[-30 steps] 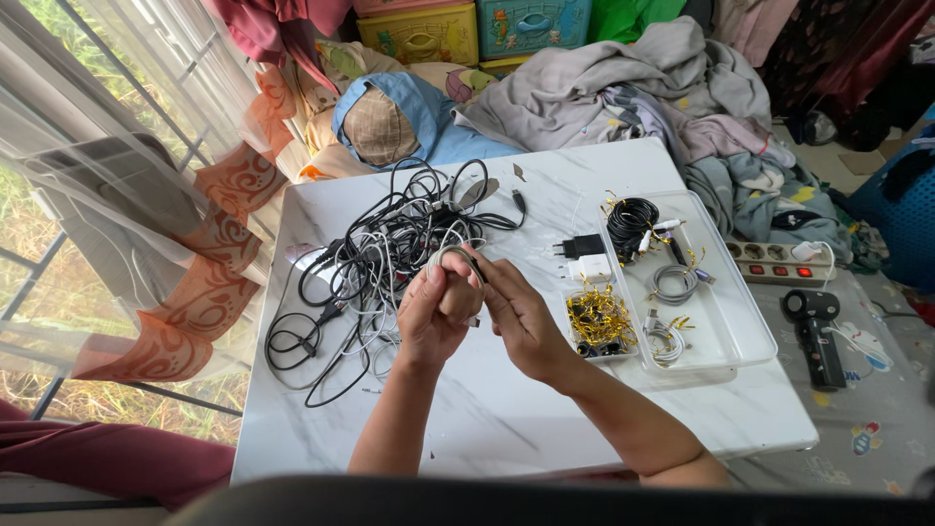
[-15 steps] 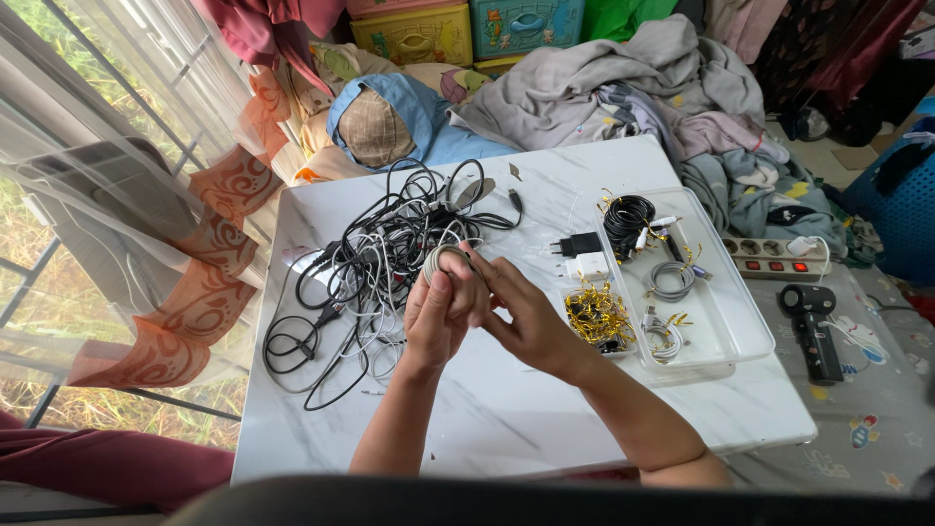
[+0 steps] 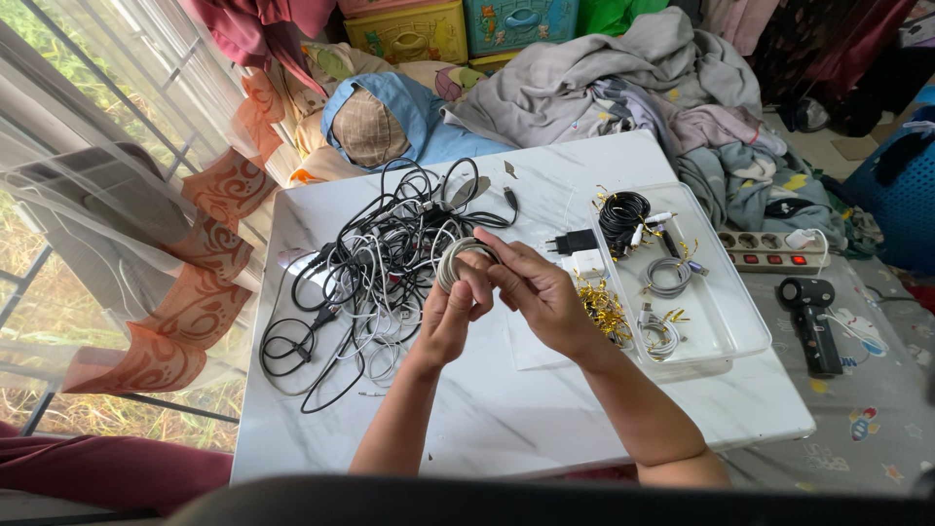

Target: The person sorts and coils various USB and AV cables by hand, placing some into a clear plastic storage container on a table.

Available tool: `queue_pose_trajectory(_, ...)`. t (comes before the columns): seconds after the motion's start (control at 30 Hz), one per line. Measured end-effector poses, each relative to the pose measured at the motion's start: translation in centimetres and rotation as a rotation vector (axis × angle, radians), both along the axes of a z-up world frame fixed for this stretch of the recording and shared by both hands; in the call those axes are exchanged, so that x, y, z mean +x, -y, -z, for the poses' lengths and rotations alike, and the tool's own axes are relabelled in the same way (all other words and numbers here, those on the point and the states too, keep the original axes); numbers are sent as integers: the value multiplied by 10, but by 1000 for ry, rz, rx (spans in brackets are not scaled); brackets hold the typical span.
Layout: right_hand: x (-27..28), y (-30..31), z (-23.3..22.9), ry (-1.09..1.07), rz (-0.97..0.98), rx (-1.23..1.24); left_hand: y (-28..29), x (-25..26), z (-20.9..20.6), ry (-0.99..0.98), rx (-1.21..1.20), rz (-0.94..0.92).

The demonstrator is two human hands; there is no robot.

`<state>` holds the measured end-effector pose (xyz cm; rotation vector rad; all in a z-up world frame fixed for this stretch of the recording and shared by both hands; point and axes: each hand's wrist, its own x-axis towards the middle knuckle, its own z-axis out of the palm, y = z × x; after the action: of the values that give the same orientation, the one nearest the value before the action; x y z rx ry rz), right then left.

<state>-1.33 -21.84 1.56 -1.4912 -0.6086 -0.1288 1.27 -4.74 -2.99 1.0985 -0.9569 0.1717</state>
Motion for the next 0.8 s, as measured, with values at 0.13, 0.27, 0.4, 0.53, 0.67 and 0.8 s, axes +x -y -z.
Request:
queue_pose_trajectory(0.13,-6,18,-20,317,20,-214,-25,-1,-27,-229,88,358)
queue_pose_trajectory(0.27,-10,31,-29,362,-21,-431,-53,-1,-40,-389,320,479)
queue_pose_trajectory(0.4,-12,36,-22,464,-103,-506,-54,2,-9,-575,541,301)
queue_pose_trajectory(0.53,5,38,-15,372,-6,-621,-7,4,52,-625,135,231)
queue_pose_trajectory(0.67,26,32,4,10,-34,-222,23,1,83,-586,-233,138)
queue_pose_trajectory(0.8,31,17,63,82,181,82,30,14,84,-539,-491,166)
